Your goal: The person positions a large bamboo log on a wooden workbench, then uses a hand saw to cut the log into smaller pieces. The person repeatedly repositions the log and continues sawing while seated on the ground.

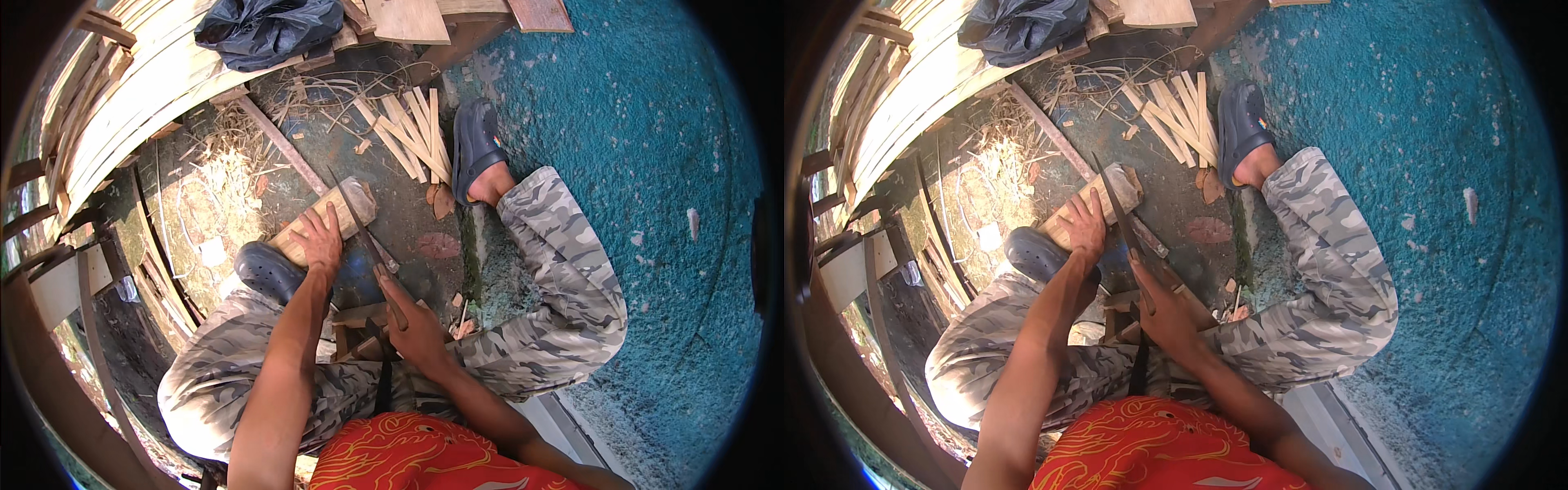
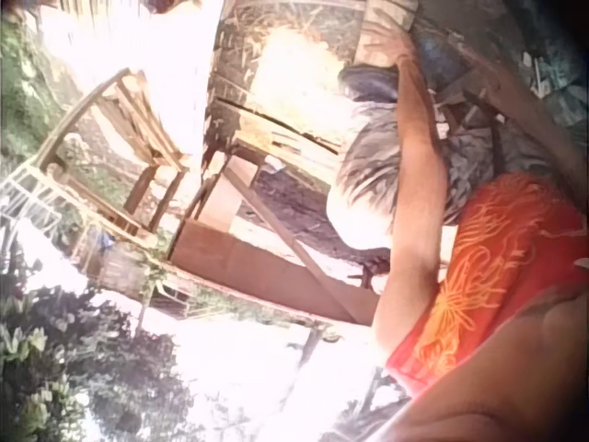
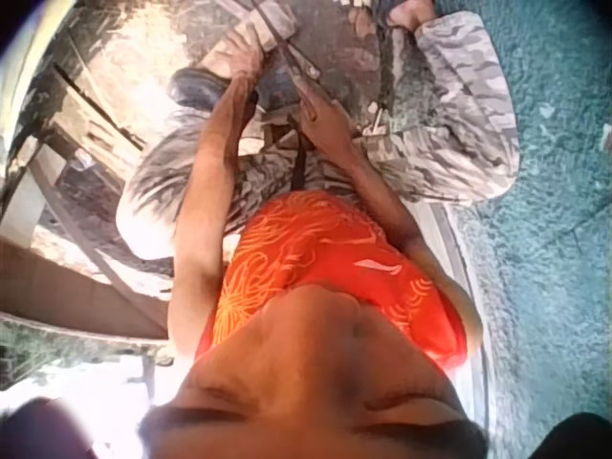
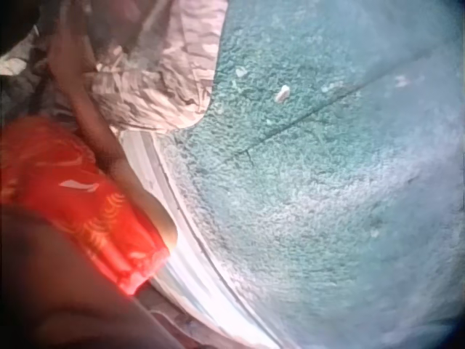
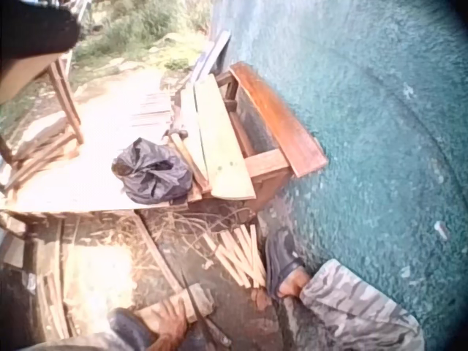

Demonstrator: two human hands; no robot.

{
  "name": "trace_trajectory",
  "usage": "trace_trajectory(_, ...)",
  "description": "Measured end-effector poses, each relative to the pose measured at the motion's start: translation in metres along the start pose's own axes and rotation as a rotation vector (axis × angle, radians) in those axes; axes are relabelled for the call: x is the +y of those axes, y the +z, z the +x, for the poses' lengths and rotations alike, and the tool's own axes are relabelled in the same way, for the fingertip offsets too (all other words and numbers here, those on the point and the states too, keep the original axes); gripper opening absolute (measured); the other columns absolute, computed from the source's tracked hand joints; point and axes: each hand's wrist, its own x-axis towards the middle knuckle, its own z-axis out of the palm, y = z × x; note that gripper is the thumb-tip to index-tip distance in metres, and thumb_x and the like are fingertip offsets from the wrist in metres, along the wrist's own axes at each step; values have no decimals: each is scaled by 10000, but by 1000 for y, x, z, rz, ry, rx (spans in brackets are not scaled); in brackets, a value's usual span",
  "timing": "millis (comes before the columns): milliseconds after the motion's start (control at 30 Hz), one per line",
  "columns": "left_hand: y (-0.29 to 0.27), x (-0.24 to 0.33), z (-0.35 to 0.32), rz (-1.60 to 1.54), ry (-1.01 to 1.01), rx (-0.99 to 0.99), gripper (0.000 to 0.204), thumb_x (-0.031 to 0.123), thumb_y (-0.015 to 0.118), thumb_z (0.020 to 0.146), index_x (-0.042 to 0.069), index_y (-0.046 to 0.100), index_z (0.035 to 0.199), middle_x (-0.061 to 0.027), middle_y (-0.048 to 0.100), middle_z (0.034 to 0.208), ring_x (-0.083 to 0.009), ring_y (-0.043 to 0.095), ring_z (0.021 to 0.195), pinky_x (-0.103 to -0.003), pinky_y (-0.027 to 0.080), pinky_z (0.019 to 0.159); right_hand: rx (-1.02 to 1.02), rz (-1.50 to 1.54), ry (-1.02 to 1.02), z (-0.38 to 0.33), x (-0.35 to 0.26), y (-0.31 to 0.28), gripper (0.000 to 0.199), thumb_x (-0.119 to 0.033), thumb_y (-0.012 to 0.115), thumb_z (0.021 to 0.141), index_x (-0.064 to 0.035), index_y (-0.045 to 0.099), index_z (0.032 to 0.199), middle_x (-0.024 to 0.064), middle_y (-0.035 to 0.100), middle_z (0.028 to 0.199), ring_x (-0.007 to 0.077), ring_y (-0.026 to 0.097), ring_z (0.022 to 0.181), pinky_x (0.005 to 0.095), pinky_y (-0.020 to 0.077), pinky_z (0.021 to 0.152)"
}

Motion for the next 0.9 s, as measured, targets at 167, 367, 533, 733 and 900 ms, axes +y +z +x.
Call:
trace_trajectory(167,6,-1,4,8,-7,6,654,190,446,1032,203,185,1631,-285,292,1586,-485,301,1449,-795,321,1008,77,65,-87,22,-2,4,552,-47,620,921,-136,522,1457,261,659,1213,459,621,1086,454,540,909)
trace_trajectory(367,-14,-11,9,-75,16,-73,685,188,480,1017,187,175,1630,-273,267,1590,-477,282,1458,-788,307,1030,58,80,-19,130,-1,40,479,-59,634,939,-96,569,1412,226,642,1284,435,595,1146,419,543,920)
trace_trajectory(533,-23,-15,12,-107,22,-113,740,146,505,1001,162,131,1639,-267,273,1581,-466,276,1466,-772,303,1053,95,96,-105,31,13,18,505,-106,641,947,-138,548,1442,229,681,1209,421,667,1063,459,551,862)
trace_trajectory(733,-49,-24,15,-206,45,-209,1182,440,819,809,170,25,1642,-266,235,1611,-465,243,1489,-754,277,1102,106,127,-133,-3,9,8,480,-153,610,985,-105,540,1457,253,683,1214,416,672,1114,411,543,893)
trace_trajectory(900,-67,-36,22,-261,87,-325,1062,445,700,909,163,-16,1641,-278,196,1634,-475,199,1513,-749,210,1140,97,89,-89,11,3,2,446,-158,577,994,-85,563,1434,260,685,1195,431,671,1101,412,542,891)
